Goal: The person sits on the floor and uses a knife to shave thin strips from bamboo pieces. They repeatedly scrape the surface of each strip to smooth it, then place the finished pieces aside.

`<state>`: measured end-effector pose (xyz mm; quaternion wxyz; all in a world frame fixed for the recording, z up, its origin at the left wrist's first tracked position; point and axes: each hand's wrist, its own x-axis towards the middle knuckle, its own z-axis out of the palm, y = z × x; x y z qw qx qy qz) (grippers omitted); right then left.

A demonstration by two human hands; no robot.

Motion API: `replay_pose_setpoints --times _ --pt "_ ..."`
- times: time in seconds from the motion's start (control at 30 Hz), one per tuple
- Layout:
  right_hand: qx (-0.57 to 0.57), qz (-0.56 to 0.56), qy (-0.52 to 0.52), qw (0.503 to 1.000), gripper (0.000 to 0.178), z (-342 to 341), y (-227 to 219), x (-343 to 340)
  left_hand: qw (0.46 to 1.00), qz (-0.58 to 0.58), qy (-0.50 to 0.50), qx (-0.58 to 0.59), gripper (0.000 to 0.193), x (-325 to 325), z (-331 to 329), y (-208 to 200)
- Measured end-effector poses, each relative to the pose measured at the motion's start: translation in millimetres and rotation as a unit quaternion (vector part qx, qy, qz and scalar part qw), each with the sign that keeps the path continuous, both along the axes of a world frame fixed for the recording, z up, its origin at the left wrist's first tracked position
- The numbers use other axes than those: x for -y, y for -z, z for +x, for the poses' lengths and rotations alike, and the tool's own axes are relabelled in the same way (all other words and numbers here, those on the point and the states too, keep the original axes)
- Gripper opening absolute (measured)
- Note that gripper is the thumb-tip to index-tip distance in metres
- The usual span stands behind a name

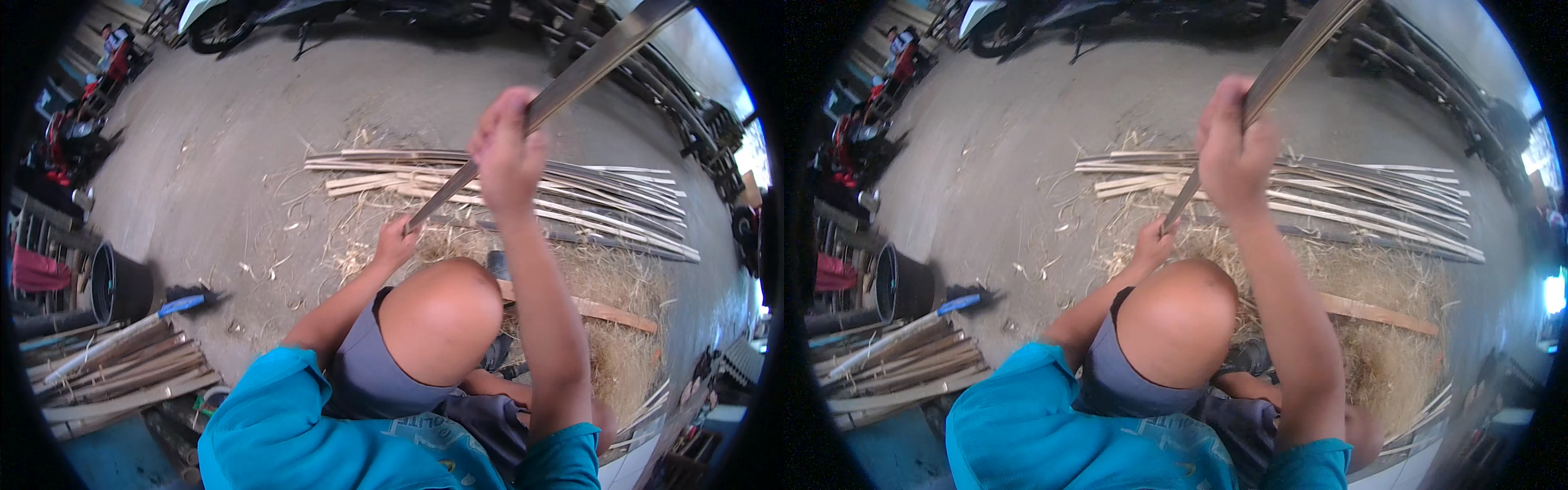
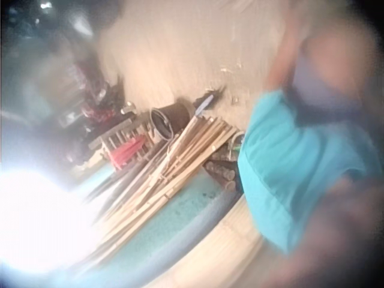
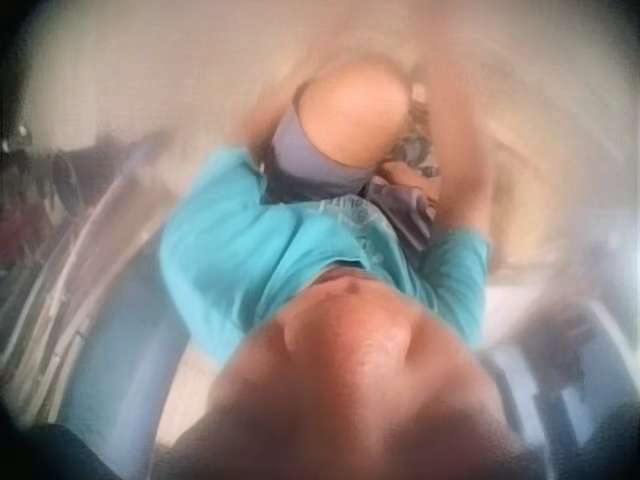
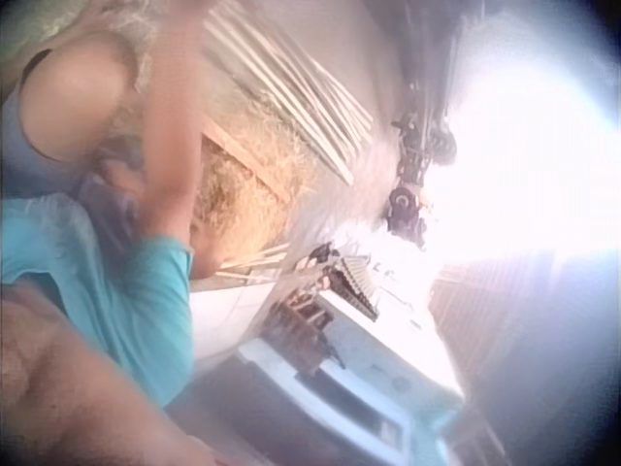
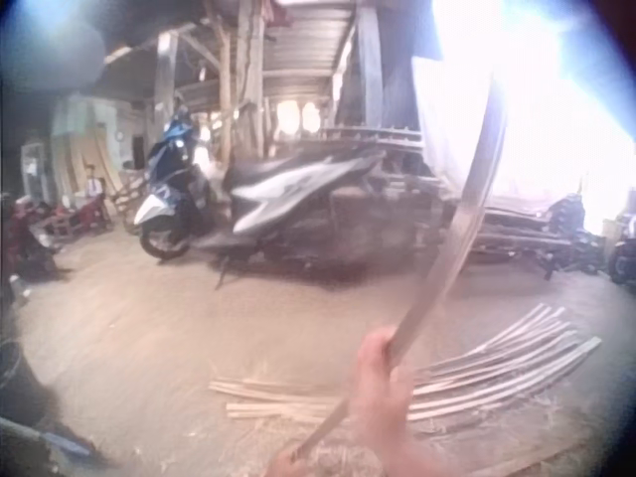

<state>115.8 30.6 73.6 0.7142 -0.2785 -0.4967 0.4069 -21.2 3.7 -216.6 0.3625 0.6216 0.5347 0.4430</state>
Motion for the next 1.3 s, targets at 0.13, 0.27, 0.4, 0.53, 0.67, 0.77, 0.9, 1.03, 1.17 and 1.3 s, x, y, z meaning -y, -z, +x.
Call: replay_pose_setpoints --times 0.13,0.27,0.4,0.53,0.67,0.77,0.9,1.03,1.17,1.3 --pt "-0.034 -0.045 0.047 0.997 0.026 33.4 48.1 -6.3 0.998 -0.051 0.039 0.001 0.022 -3.0 0.4 23.7" --pt "-0.184 -0.053 0.118 0.974 0.036 84.9 8.2 1.2 0.988 -0.023 0.098 -0.117 0.032 -6.8 -32.3 -44.1" --pt "-0.311 -0.017 0.115 0.943 0.048 133.0 -25.8 30.4 0.971 0.005 0.207 -0.116 0.029 11.9 -47.8 -162.6" --pt "-0.431 -0.035 0.119 0.894 0.047 159.8 -24.7 55.8 0.921 -0.025 0.254 -0.295 0.028 38.7 -50.2 -288.0" --pt "-0.558 -0.144 0.186 0.796 0.044 176.4 41.6 83.1 0.857 -0.062 0.249 -0.446 0.035 70.0 -9.3 -353.4" --pt "-0.667 -0.231 0.179 0.686 0.043 165.1 106.0 101.2 0.791 -0.043 0.292 -0.536 0.039 85.5 5.1 -380.1" --pt "-0.672 -0.188 0.134 0.704 0.045 149.6 112.2 112.7 0.702 -0.106 0.309 -0.633 0.051 102.2 6.4 -389.0" --pt "-0.663 -0.146 0.097 0.728 0.046 153.9 114.3 120.0 0.649 -0.187 0.376 -0.634 0.052 119.4 26.5 -397.1" --pt "-0.681 -0.170 0.084 0.707 0.046 166.8 157.6 134.2 0.644 -0.025 0.526 -0.555 0.044 116.0 65.8 -383.1" --pt "-0.647 -0.179 0.094 0.735 0.046 152.3 152.7 150.0 0.793 -0.019 0.473 -0.384 0.049 90.9 123.2 -298.4"
